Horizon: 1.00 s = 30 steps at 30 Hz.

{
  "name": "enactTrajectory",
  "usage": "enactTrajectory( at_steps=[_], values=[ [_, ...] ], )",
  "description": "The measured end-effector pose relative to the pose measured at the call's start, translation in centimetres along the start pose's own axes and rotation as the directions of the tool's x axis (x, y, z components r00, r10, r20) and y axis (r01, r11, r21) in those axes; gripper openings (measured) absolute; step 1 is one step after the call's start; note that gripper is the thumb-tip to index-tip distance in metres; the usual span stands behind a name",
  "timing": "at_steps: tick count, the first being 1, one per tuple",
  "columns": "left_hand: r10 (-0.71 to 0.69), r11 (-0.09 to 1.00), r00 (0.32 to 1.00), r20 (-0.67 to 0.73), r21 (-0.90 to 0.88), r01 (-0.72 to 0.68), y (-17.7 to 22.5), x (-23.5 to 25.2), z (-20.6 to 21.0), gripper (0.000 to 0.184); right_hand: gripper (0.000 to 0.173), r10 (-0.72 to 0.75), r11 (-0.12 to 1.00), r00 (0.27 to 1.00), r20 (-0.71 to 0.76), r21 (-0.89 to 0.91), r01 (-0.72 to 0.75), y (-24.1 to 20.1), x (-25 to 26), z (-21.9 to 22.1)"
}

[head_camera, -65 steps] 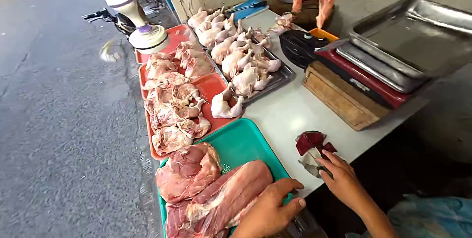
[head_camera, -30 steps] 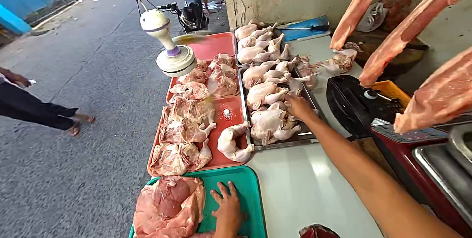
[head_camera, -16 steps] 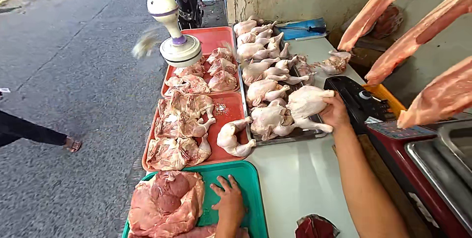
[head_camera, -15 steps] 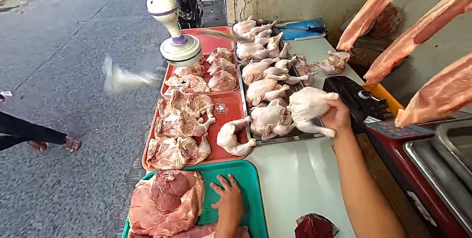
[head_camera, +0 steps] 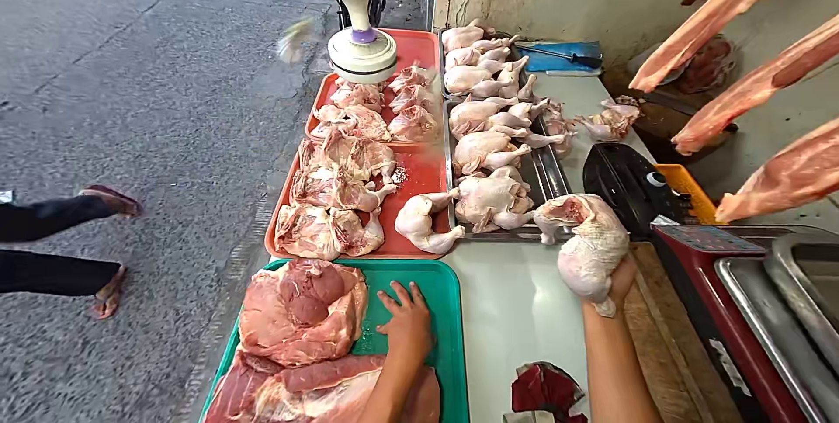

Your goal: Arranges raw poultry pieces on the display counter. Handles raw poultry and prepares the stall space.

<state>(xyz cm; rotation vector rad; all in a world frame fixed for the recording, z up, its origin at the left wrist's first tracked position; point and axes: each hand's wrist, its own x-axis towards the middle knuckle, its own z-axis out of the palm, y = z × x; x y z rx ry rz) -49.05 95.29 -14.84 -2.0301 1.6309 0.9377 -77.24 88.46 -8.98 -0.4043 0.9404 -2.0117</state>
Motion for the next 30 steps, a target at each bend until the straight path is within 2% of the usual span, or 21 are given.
enactTrajectory(
  at_steps=[2,4,5,7,9,12,14,16,17,19,20,21,22,23,25,26,27,28,30],
  values=[
    [-0.006,1.000,1.000,0.004,0.015,0.006,0.0,0.0,0.0,0.117,0.047,-0.031,0.998,0.984,0.176,0.053,0.022,-0.8,2.9,-0.1],
    [-0.012,1.000,1.000,0.001,0.021,0.012,0.1,0.1,-0.1,0.118,0.034,-0.074,0.997,0.958,0.277,-0.007,0.079,-1.5,6.0,0.9],
    [-0.015,1.000,1.000,0.000,0.024,0.015,0.1,0.2,-0.1,0.117,0.031,-0.106,0.985,0.943,0.316,-0.095,0.143,-1.7,7.8,1.6],
    [-0.024,0.999,1.000,0.000,0.034,0.024,0.2,0.3,0.1,0.117,0.036,-0.134,0.900,0.925,0.354,-0.347,0.263,-1.7,11.2,3.6],
    [-0.033,0.999,0.999,0.001,0.043,0.033,0.3,0.3,0.2,0.117,0.037,-0.109,0.774,0.926,0.361,-0.553,0.307,-0.9,15.0,5.0],
    [-0.050,0.998,0.999,0.006,0.046,0.049,0.4,0.5,0.0,0.118,0.036,-0.008,0.659,0.932,0.362,-0.700,0.277,1.6,21.5,5.6],
    [-0.065,0.997,0.998,0.013,0.030,0.065,0.5,0.5,0.1,0.117,0.040,0.135,0.617,0.944,0.300,-0.771,0.157,4.4,24.7,5.8],
    [-0.082,0.996,0.996,0.018,0.038,0.081,0.4,0.7,0.2,0.119,0.045,0.262,0.516,0.949,0.177,-0.857,0.018,7.6,26.6,5.6],
    [-0.084,0.996,0.996,0.022,0.042,0.083,0.5,0.8,0.3,0.120,0.047,0.265,0.432,0.957,0.122,-0.902,-0.005,8.7,27.3,5.5],
    [-0.066,0.998,0.997,0.034,0.012,0.066,0.1,0.7,0.1,0.115,0.043,0.187,0.262,0.974,0.130,-0.962,0.078,9.3,27.4,5.4],
    [-0.025,0.999,1.000,0.011,-0.043,0.025,-0.4,0.5,-0.2,0.104,0.042,0.154,0.209,0.974,0.166,-0.969,0.132,8.8,26.6,5.7],
    [0.031,0.988,0.997,-0.076,-0.146,-0.042,-1.2,0.3,-0.9,0.083,0.042,0.118,0.200,0.972,0.202,-0.964,0.176,8.1,25.4,5.8],
    [0.077,0.949,0.970,-0.230,-0.283,-0.143,-1.9,0.5,-1.9,0.062,0.044,0.076,0.235,0.969,0.234,-0.949,0.210,7.2,23.9,5.8],
    [0.105,0.892,0.916,-0.387,-0.371,-0.259,-2.1,0.8,-3.1,0.052,0.048,0.031,0.306,0.964,0.262,-0.921,0.241,6.3,22.0,5.4],
    [0.117,0.818,0.761,-0.638,-0.372,-0.438,-1.4,2.6,-5.9,0.060,0.050,0.002,0.487,0.956,0.292,-0.836,0.254,4.7,16.7,3.8],
    [0.120,0.804,0.728,-0.675,-0.364,-0.470,-1.0,4.3,-7.4,0.072,0.048,0.017,0.582,0.960,0.279,-0.784,0.217,4.1,13.4,3.0],
    [0.127,0.802,0.744,-0.656,-0.374,-0.467,-0.6,6.4,-8.6,0.085,0.045,0.055,0.653,0.964,0.258,-0.740,0.161,3.6,9.9,2.3],
    [0.139,0.805,0.789,-0.598,-0.395,-0.442,-0.3,8.5,-9.6,0.093,0.042,0.102,0.700,0.967,0.235,-0.708,0.098,3.2,6.5,1.5],
    [0.166,0.788,0.838,-0.520,-0.440,-0.430,-0.1,12.0,-10.9,0.090,0.038,0.190,0.735,0.960,0.207,-0.678,0.000,2.9,0.5,-0.6]
  ],
)
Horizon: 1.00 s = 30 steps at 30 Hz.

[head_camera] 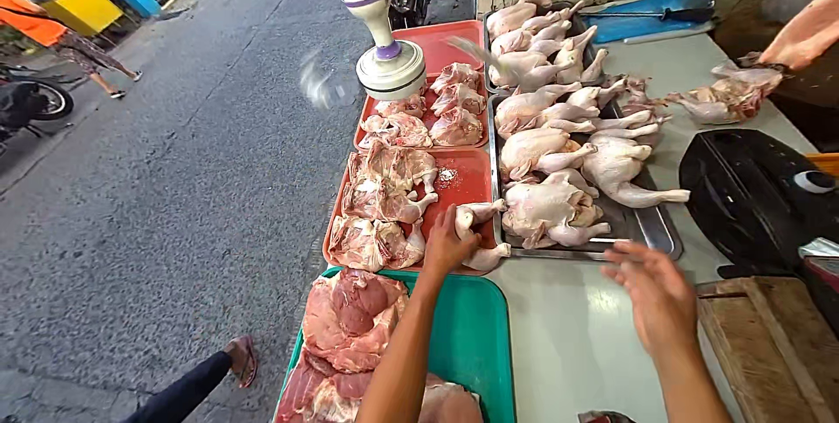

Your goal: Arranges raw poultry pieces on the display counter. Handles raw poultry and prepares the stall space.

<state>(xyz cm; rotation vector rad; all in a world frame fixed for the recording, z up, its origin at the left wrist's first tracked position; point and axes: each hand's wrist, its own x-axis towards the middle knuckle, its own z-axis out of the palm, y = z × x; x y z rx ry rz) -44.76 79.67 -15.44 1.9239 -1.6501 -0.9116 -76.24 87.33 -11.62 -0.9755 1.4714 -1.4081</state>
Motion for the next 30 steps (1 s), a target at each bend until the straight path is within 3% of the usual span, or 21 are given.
enactTrajectory(
  at_steps=[3,6,9,12,14,17,21,27,30],
  values=[
    [-0.025,0.973,1.000,0.007,-0.229,0.026,-0.5,1.7,-0.7,0.059,0.029,0.123,0.990,0.991,0.059,0.057,-0.126,2.4,-7.3,-0.6],
    [-0.096,0.868,0.993,-0.061,-0.494,0.054,-2.1,2.1,-0.9,0.045,0.029,0.229,0.971,0.965,0.130,0.042,-0.236,4.0,-12.0,-1.1],
    [-0.168,0.632,0.984,-0.052,-0.772,0.067,-3.4,1.4,-0.6,0.039,0.029,0.275,0.961,0.939,0.204,-0.021,-0.277,4.1,-14.4,-0.6],
    [-0.230,0.336,0.973,-0.007,-0.939,0.073,-1.8,-0.9,-1.1,0.029,0.031,0.235,0.972,0.930,0.282,-0.079,-0.221,3.5,-15.5,0.1],
    [-0.221,0.225,0.975,-0.003,-0.973,0.048,-0.5,-2.9,-1.3,0.023,0.031,0.199,0.979,0.930,0.309,-0.102,-0.176,3.3,-16.0,0.5],
    [-0.130,0.159,0.991,-0.015,-0.987,0.006,1.0,-5.9,-1.4,0.024,0.030,0.124,0.990,0.935,0.333,-0.106,-0.093,3.1,-16.2,0.8],
    [-0.122,0.077,0.992,0.023,-0.996,0.033,3.6,-9.4,-1.0,0.024,0.028,0.007,0.995,0.935,0.354,-0.099,0.030,2.6,-16.2,1.1],
    [0.068,-0.033,0.992,0.108,-0.993,0.110,4.9,-12.5,1.0,0.027,0.028,-0.063,0.994,0.950,0.307,-0.063,0.087,1.3,-15.7,0.9],
    [0.250,-0.096,0.962,0.112,-0.985,0.140,3.6,-12.6,2.3,0.022,0.029,-0.084,0.993,0.963,0.256,-0.059,0.102,0.6,-15.1,0.4]
  ],
)
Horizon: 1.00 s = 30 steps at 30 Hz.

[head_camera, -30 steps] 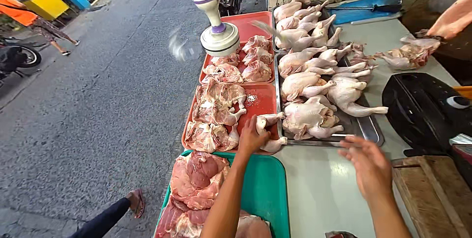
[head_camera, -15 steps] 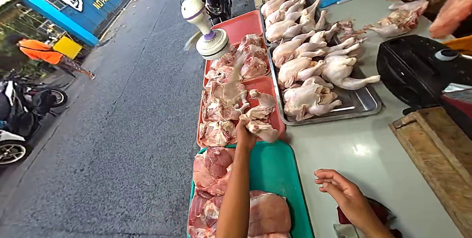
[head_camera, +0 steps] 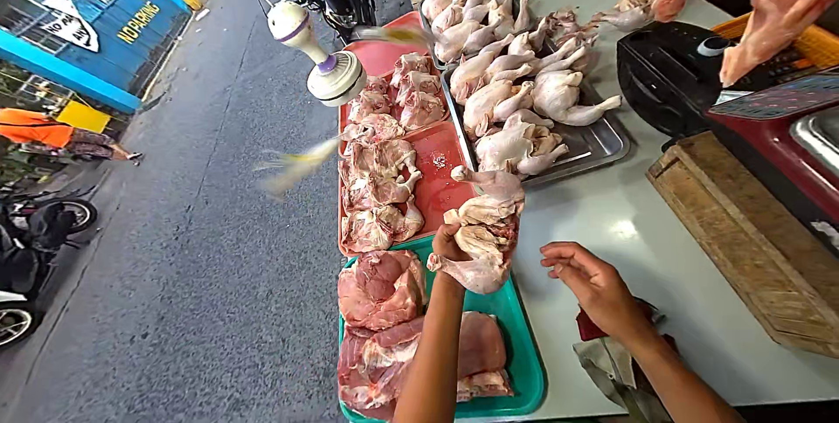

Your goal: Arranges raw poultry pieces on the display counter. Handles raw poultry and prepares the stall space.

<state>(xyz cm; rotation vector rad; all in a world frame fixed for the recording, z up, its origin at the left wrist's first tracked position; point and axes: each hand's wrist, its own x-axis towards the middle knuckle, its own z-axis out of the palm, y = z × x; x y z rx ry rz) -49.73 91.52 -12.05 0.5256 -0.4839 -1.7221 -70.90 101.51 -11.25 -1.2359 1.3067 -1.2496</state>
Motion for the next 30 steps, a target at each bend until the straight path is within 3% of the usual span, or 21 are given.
enactTrajectory(
  at_steps=[5,14,20,26,30],
  values=[
    [-0.054,0.998,0.998,0.017,-0.038,0.054,-0.6,-1.1,0.7,0.016,0.027,-0.086,0.996,0.996,-0.026,-0.022,0.085,-1.3,0.2,-0.6],
    [-0.085,0.994,0.996,-0.028,-0.064,0.083,0.3,-3.7,1.3,0.018,0.038,-0.125,0.976,0.981,0.151,-0.157,0.149,-2.5,-0.4,1.7],
    [-0.062,0.997,0.995,-0.080,-0.053,0.058,0.6,-5.2,1.5,0.020,0.042,0.000,0.908,0.954,0.299,-0.401,0.125,-3.3,0.1,3.4],
    [0.028,0.995,0.996,-0.087,0.102,-0.019,1.2,-6.6,0.8,0.019,0.035,0.060,0.899,0.936,0.346,-0.426,0.100,-3.6,0.5,4.3],
    [0.049,0.977,0.996,-0.072,0.209,-0.033,1.8,-7.4,0.6,0.031,0.028,0.083,0.881,0.904,0.418,-0.455,0.130,-3.7,0.8,4.5]
  ],
)
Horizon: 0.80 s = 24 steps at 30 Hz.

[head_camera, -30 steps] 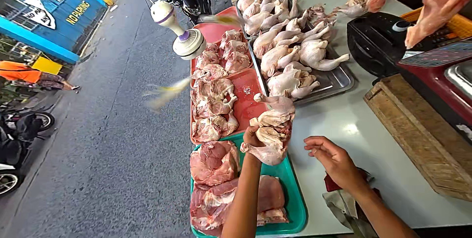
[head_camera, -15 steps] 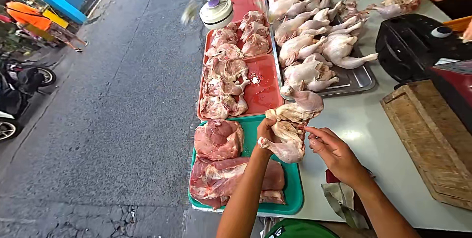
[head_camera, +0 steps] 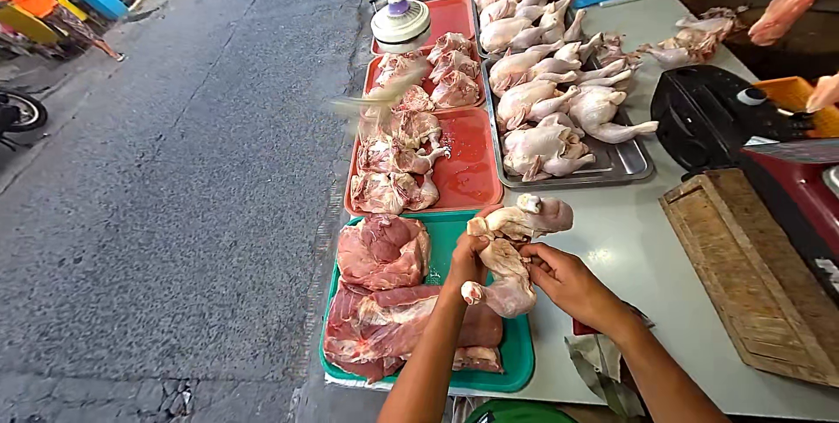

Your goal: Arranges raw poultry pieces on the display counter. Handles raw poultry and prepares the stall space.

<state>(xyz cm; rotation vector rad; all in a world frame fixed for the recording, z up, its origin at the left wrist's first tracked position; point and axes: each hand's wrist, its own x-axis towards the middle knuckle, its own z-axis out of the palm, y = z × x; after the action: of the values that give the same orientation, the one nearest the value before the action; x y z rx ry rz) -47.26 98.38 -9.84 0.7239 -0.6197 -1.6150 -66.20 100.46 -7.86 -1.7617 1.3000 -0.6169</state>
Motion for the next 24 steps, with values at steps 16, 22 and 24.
enactTrajectory(
  at_steps=[16,22,24],
  values=[
    [-0.060,0.994,0.996,-0.062,-0.100,0.053,-0.2,-1.6,-1.0,0.066,0.030,-0.009,0.993,0.997,0.076,0.118,0.000,-1.7,-0.9,0.2],
    [-0.116,0.993,0.984,-0.135,-0.051,0.110,0.5,-2.4,-0.4,0.027,0.029,-0.021,0.998,0.987,0.158,0.060,0.011,-2.4,-1.4,-0.4],
    [-0.157,0.986,0.973,-0.168,-0.078,0.146,0.7,-2.5,0.1,0.018,0.029,-0.017,0.996,0.986,0.166,0.093,0.001,-2.3,-1.6,-0.2]
  ],
)
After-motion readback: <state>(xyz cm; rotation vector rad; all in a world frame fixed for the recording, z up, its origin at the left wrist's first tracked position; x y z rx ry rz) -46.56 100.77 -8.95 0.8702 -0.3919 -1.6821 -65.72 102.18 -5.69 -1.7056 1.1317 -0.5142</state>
